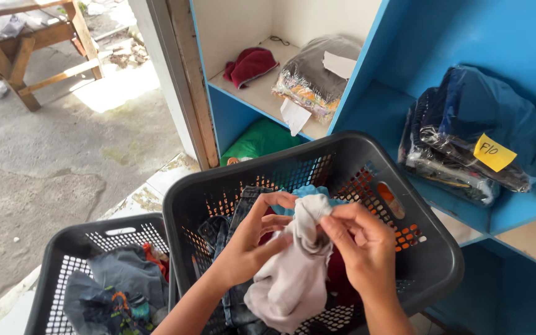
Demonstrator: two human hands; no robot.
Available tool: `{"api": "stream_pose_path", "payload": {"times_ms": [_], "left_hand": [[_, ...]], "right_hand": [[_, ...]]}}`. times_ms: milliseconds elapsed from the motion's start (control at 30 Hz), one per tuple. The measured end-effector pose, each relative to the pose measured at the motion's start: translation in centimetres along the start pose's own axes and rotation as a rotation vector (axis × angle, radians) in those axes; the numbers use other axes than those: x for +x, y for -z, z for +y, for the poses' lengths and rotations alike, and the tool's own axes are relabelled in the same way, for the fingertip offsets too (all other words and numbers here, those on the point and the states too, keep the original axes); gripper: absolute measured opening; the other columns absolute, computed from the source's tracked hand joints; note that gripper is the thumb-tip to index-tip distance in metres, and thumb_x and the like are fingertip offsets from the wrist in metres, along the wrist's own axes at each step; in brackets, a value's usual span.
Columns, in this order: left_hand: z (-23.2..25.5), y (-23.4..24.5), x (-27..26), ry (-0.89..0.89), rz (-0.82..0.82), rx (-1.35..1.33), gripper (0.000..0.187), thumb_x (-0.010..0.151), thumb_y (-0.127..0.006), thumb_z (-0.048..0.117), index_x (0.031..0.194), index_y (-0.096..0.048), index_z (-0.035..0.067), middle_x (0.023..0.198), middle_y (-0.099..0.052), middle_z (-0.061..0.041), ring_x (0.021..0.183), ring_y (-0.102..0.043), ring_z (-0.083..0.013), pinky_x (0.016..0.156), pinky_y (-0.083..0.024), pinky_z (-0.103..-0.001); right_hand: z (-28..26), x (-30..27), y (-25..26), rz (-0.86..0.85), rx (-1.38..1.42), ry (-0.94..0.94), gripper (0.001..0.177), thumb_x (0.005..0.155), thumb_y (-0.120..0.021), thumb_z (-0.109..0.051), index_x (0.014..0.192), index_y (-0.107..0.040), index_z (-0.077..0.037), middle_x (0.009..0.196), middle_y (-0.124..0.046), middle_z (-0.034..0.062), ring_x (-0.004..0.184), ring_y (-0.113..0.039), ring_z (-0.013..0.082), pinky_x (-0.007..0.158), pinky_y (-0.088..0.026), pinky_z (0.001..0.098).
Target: The person sorts various pieces of clothing from one laundry basket to another, handling items one at a time and turning them over by hand.
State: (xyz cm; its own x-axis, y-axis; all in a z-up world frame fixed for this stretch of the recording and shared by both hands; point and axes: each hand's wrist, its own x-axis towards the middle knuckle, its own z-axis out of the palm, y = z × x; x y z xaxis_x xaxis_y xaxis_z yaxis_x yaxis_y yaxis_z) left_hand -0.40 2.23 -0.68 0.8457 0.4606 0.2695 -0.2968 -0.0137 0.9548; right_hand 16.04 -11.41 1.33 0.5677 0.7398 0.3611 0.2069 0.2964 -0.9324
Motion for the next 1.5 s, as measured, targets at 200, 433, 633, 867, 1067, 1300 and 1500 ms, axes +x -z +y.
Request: {"api": "stream_pose_path", "payload": {"times_ms": [200,433,633,867,1067,1300,1500], "left_hand": [[-0.6,0.8,1.2,-0.011,-0.03,0.771,0.068,0.067,-0.08,0.001,0.132,-0.058,0.006,0.118,-0.066,-0.015,0.111,-0.065,-0.0338,0.093,-0.053,-0.043],[2.9,5.9,-1.2,0.027,0.317,1.275,0.06,0.071,-0.077,0.007,0.128,-0.071,0.025,0.104,-0.071,0.002,0.099,-0.069,-0.0224,0.086,-0.052,-0.042],[-3.5,7.0,-5.6,0.044,-0.237,1.325,0.06,0.076,-0.08,0.041,0.126,-0.067,0.012,0.125,-0.065,-0.008,0.124,-0.054,-0.0274,0.11,-0.022,-0.065],[-5.2,7.0,-3.9,-0.089,-0.207,1.228,0.043,0.082,-0.075,0.033,0.119,-0.072,0.011,0.143,-0.056,-0.013,0.135,-0.048,-0.0333,0.108,-0.037,-0.05],[-13.2,5.0,0.3,0.497,-0.547,1.334,0.037,0.081,-0.077,0.038,0.116,-0.075,0.025,0.144,-0.052,-0.006,0.136,-0.046,-0.0298,0.107,-0.045,-0.048],[-22.3,6.0,-3.2,0.379,-0.601,1.626,0.038,0.078,-0.081,0.035,0.113,-0.076,0.022,0.144,-0.046,-0.014,0.137,-0.038,-0.0348,0.105,-0.04,-0.053],[-19.8,6.3,-2.5,0.451,-0.638,1.584,0.047,0.072,-0.085,0.041,0.114,-0.074,0.024,0.144,-0.046,-0.011,0.138,-0.039,-0.0304,0.103,-0.044,-0.05]], "right_hand": [[-3.0,2.4,0.7,-0.063,0.084,0.003,0.008,0.101,-0.062,-0.009,0.103,-0.06,-0.001,0.092,-0.059,-0.0017,0.087,-0.053,0.0043,0.079,-0.043,0.0216],[-0.8,4.7,9.6,0.09,0.531,-0.046,0.013,0.104,-0.057,-0.015,0.114,-0.063,-0.007,0.083,-0.055,-0.0031,0.081,-0.054,0.0096,0.079,-0.045,0.028],[5.7,5.0,13.7,0.029,-0.634,-0.195,0.018,0.1,-0.061,-0.019,0.094,-0.063,-0.002,0.083,-0.063,0.0093,0.079,-0.057,0.0219,0.076,-0.045,0.0384],[9.1,2.0,6.1,-0.736,-0.91,-0.337,0.035,0.084,-0.072,-0.029,0.114,-0.068,-0.013,0.109,-0.074,0.0091,0.101,-0.073,0.0248,0.088,-0.056,0.0386],[16.9,-0.2,-1.8,-1.216,-1.207,-0.21,0.031,0.084,-0.078,-0.031,0.115,-0.078,-0.03,0.153,-0.039,0.004,0.14,-0.036,0.0317,0.111,-0.035,0.0515],[22.4,-7.1,0.2,-1.035,-1.309,-0.1,0.069,0.077,-0.082,-0.035,0.138,-0.06,-0.013,0.148,-0.049,0.0073,0.138,-0.043,0.031,0.106,-0.041,0.0535],[14.5,-8.3,5.7,-1.225,-0.818,-0.226,0.074,0.077,-0.081,-0.055,0.133,-0.063,-0.012,0.155,-0.044,0.0127,0.138,-0.041,0.0336,0.106,-0.037,0.0499]]}}
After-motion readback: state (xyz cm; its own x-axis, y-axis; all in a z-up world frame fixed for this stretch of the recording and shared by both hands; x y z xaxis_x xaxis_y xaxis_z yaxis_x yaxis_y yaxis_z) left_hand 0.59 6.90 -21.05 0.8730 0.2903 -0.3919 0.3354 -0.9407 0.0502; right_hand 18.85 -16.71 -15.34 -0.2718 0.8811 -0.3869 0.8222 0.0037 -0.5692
